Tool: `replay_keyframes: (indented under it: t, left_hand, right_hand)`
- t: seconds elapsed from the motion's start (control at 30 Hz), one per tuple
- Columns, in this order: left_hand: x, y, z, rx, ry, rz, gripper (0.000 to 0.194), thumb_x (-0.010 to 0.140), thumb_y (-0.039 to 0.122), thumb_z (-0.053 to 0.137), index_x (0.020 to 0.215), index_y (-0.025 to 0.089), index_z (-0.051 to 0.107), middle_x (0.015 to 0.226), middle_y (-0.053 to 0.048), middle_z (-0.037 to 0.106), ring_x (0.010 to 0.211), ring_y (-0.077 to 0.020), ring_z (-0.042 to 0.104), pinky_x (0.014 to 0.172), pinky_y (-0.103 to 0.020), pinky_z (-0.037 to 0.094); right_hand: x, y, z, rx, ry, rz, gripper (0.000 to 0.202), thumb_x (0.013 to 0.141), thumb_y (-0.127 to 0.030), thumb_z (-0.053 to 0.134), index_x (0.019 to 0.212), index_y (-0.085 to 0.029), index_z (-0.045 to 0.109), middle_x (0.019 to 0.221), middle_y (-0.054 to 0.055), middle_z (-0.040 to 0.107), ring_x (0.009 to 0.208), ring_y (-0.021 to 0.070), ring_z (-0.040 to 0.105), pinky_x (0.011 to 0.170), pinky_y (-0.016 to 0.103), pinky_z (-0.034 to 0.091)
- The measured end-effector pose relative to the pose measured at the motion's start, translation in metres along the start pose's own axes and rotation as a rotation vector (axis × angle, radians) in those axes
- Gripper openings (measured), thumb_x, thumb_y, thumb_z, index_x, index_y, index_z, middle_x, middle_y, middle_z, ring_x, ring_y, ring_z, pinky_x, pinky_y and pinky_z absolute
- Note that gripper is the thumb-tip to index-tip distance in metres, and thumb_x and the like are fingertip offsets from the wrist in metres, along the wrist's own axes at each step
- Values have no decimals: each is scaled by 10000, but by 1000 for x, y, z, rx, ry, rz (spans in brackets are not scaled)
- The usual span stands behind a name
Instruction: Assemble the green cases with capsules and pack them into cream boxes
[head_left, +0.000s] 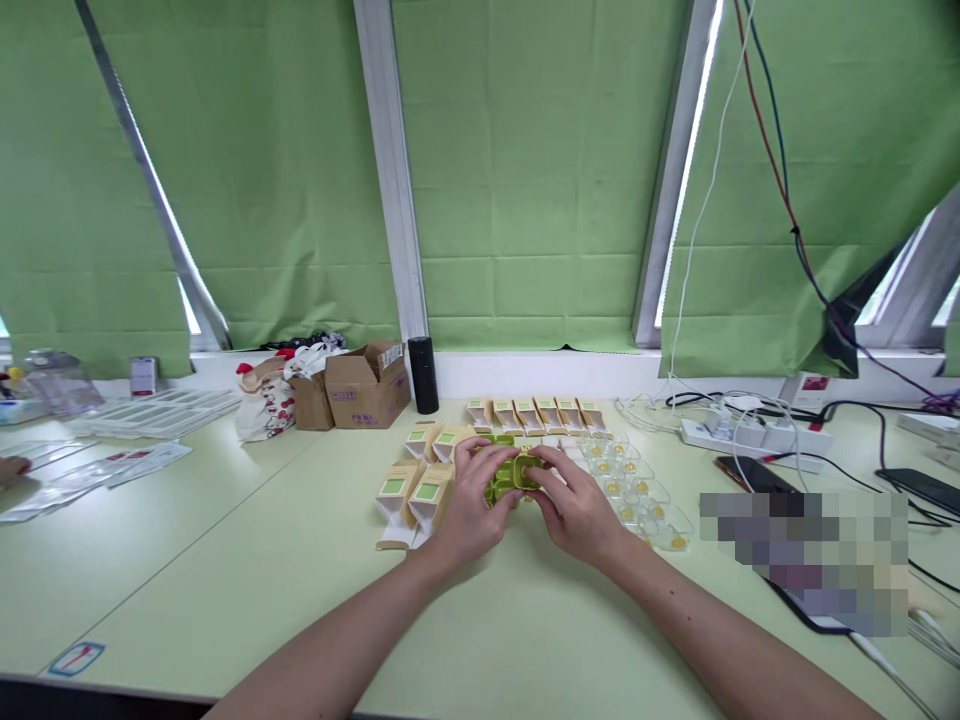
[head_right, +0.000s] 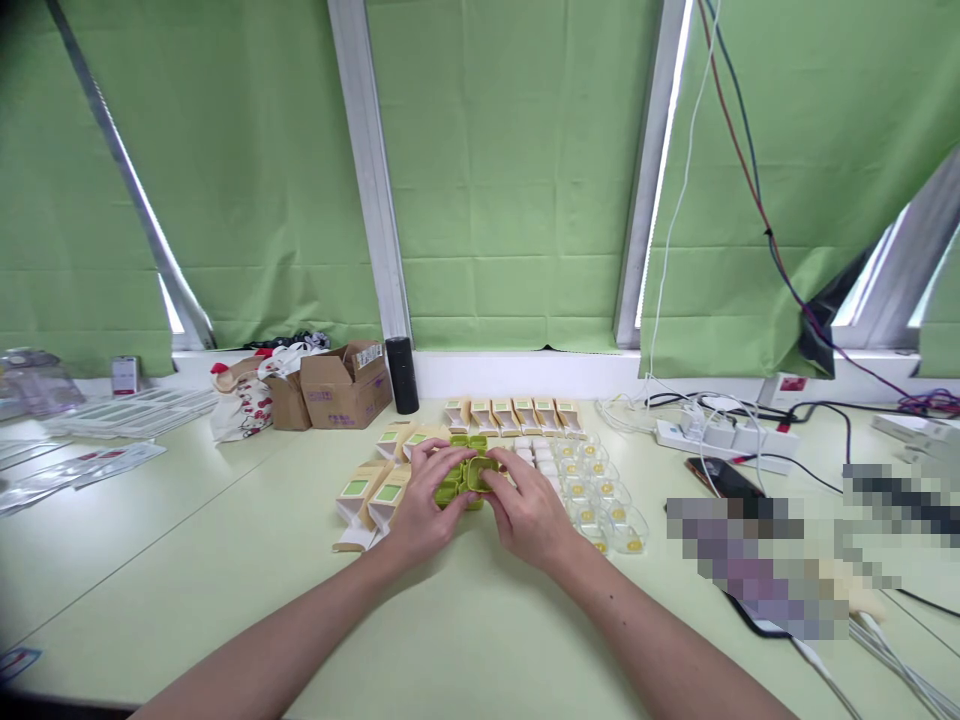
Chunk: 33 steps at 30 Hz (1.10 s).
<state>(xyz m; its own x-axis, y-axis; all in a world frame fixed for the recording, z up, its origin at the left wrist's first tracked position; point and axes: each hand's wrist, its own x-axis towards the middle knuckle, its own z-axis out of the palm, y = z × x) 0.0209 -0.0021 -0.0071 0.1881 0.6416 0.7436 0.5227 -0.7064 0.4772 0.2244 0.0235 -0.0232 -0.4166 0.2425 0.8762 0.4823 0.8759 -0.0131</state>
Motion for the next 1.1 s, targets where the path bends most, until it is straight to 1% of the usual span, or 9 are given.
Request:
replay_keyframes:
  t: [0.1,0.23,0.43,0.57,0.7,0.8,0.93,1.1]
  left_hand:
    - [0,-1,1,-7,-4,-6,462,897,146,741,1336,279,688,1316,-103,699,1363,-331,447,1154,-576,476]
    - [0,-2,1,-26,4,-14,470,884,137,746,1325,293,698,1307,-101,704,1359,-334,461,1150,-577,480]
    - [0,-1,2,-32,22,-14,457,876,140,749,1306,291,712,1282,-98,718,1348,-333,478,1146,-578,484]
    - [0,-3,2,-42,38,-16,441,877,157,747,1296,290,724,1259,-106,726,1334,-335,498,1135,-587,492]
    - [0,-4,1,-42,17,-25,439,882,164,749,1304,282,724,1285,-110,723,1346,-334,487,1145,-587,485]
    - [0,-3,1,-40,18,-28,453,880,151,745,1312,283,720,1293,-107,721,1343,-332,480,1147,-581,484]
    - [-1,-3,0,-40,19,-28,449,892,173,751,1325,287,715,1304,-110,713,1349,-337,478,1145,-586,484]
    - [-2,-4,1,-41,28,-21,459,894,172,758,1333,297,710,1308,-101,705,1360,-326,480,1145,-563,491]
  right_hand:
    - [-2,1,2,-5,-13,1,286,1041,-128,527,1299,-211,616,1320,201,641,1176,325,690,867,481,660]
    - [-4,2,4,11,-22,21,322,1050,-141,510,1345,-231,603,1341,195,629,1231,333,668,930,505,649]
    - [-3,1,6,43,-22,26,369,1041,-115,487,1376,-237,584,1345,201,623,1256,351,652,952,531,639]
    - [-1,1,6,59,-14,35,368,1033,-113,489,1355,-245,609,1340,189,638,1237,351,664,948,528,643]
    - [-1,0,5,46,-6,43,330,1046,-133,506,1328,-250,632,1328,173,651,1198,322,689,921,492,655]
    - [-2,-1,4,38,18,39,310,1048,-131,515,1305,-249,643,1327,170,660,1208,312,690,934,492,654]
    - [-1,-2,4,43,26,31,297,1042,-124,518,1268,-249,665,1336,174,660,1214,314,689,908,492,660]
    - [-2,-2,4,33,21,28,296,1034,-102,519,1256,-235,662,1349,184,646,1235,323,679,919,496,653]
